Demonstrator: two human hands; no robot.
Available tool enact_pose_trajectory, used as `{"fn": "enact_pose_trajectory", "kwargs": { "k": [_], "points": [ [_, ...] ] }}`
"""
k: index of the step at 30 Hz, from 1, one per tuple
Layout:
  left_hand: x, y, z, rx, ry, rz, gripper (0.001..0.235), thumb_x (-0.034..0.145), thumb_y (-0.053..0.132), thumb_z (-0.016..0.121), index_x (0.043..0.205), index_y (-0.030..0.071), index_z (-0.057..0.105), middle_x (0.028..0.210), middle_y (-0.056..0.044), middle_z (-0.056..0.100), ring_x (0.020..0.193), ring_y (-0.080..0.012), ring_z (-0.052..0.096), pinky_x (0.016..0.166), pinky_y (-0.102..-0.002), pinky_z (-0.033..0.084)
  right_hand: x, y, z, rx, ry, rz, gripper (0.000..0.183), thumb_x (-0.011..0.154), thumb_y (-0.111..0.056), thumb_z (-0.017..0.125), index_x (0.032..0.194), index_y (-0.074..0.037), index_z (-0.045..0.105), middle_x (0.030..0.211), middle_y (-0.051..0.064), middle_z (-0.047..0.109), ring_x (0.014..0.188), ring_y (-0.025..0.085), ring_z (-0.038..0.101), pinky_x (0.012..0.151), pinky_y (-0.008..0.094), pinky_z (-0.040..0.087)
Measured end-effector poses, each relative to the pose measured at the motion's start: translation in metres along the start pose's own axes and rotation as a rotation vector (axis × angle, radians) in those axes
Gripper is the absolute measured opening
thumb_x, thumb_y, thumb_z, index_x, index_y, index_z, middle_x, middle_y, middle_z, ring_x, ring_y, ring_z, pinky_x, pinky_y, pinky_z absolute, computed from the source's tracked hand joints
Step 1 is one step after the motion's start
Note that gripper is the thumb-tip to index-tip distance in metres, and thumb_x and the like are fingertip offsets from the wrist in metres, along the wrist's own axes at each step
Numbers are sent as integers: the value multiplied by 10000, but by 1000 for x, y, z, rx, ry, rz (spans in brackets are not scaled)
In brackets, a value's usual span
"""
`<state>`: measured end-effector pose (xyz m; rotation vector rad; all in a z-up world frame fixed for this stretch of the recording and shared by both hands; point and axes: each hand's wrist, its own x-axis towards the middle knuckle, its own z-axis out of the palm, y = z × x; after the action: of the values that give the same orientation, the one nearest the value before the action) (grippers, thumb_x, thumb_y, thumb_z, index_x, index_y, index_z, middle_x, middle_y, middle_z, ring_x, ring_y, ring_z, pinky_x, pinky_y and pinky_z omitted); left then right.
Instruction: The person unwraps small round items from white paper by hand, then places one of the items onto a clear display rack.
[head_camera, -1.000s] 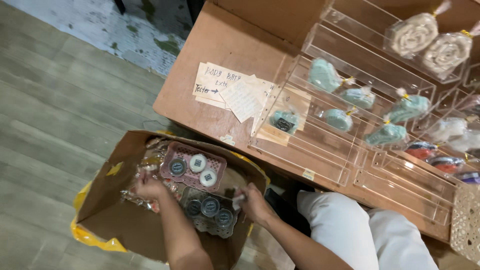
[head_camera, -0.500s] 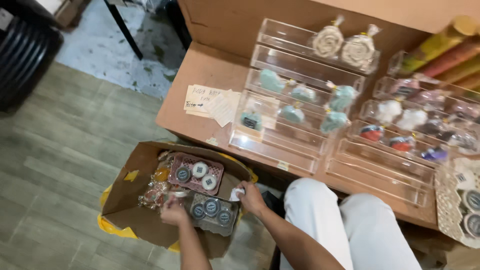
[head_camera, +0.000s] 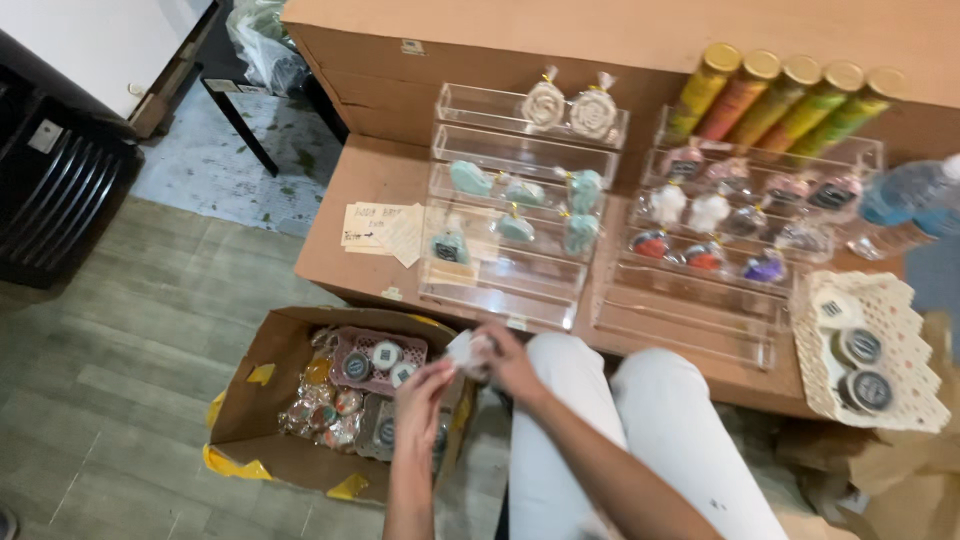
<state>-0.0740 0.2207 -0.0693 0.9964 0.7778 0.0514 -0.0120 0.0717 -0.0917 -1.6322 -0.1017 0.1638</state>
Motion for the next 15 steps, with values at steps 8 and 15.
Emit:
{"fn": "enact_pose_trajectory", "kwargs": {
  "k": [8,15],
  "points": [
    [-24,-80,89,-214,-436,-240,195,770,-110,760,951,-38,754,831,-145,732,797,-254,754,790,-307,636,-74,-33,-130,395,142,233,330,947,-141,557,1267,-122,635,1206,111,603,1105,244,564,1003,397,462],
    [-95,-125,113,-300,-412,-452,164,809,-178,634,925,-63,643,908,-158,682,803,-225,690,776,-250,598,-145,-91,-182,219,231,143,139,1009,-214,612,992,-76,619,888,42,585,760,95,544,676,228,478]
  ]
}}
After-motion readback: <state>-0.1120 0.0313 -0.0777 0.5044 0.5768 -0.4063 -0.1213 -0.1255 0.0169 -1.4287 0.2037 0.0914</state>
